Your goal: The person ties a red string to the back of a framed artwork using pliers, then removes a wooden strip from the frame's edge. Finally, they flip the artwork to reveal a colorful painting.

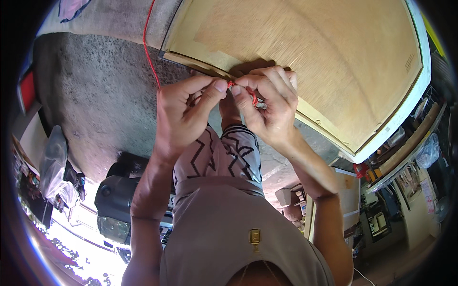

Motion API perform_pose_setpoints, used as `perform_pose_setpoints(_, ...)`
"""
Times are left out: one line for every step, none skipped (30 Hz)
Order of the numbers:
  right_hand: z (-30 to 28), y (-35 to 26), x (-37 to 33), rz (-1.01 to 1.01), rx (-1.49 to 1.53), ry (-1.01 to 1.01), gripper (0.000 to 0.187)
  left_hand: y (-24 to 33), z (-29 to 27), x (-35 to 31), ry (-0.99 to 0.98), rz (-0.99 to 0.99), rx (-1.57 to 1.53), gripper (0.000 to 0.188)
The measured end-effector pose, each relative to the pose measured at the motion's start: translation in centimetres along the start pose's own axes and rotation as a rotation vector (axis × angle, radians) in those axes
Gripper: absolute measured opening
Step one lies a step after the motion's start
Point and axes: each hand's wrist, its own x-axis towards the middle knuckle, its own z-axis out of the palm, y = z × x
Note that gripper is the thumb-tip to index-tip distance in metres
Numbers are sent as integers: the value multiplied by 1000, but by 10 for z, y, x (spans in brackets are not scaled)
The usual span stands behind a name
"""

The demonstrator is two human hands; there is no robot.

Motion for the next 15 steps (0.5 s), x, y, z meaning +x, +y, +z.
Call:
perform_pose_setpoints(1, -1, 0, -4, 3, 10, 11, 2, -4, 2, -38, -70, -13, 15)
perform_pose_setpoints(1, -2, 0, -7, 7, 20, 11, -2, -6, 4, -71, -76, -4, 14)
perform_pose_setpoints(2, -2, 0, -9, 12, 29, 11, 0, -8, 6, -106, -141, -98, 14)
perform_pose_setpoints(3, -1, 0, -11, 16, 37, 10, 3, -9, 8, -142, -207, -194, 13)
perform_pose_setpoints(3, -1, -1, -12, 21, 44, 10, 5, -10, 10, -177, -273, -290, 12)
perform_pose_setpoints(3, -1, -1, -18, 16, 46, 11, 3, -9, 9, -173, -268, -295, 12)
perform_pose_setpoints(3, -1, -1, -24, 10, 47, 11, 0, -8, 9, -170, -262, -300, 12)
perform_pose_setpoints(2, -1, -1, -31, 4, 49, 11, -2, -7, 8, -167, -257, -306, 13)
perform_pose_setpoints(2, 1, -1, -47, 15, 45, 11, -3, -7, 8, -168, -232, -290, 13)
perform_pose_setpoints(2, 4, -1, -62, 27, 41, 11, -4, -8, 8, -167, -209, -274, 14)
perform_pose_setpoints(2, 6, -1, -77, 39, 36, 11, -4, -8, 7, -165, -187, -258, 15)
perform_pose_setpoints(2, 6, 0, -88, 47, 30, 11, -3, -6, 7, -143, -187, -247, 14)
perform_pose_setpoints(1, 7, 2, -95, 52, 27, 10, 0, -5, 7, -124, -187, -234, 14)
perform_pose_setpoints(0, 7, 2, -103, 58, 23, 10, 2, -3, 7, -105, -187, -222, 14)
perform_pose_setpoints(0, 7, 1, -95, 62, 18, 10, 3, -3, 7, -103, -186, -206, 13)
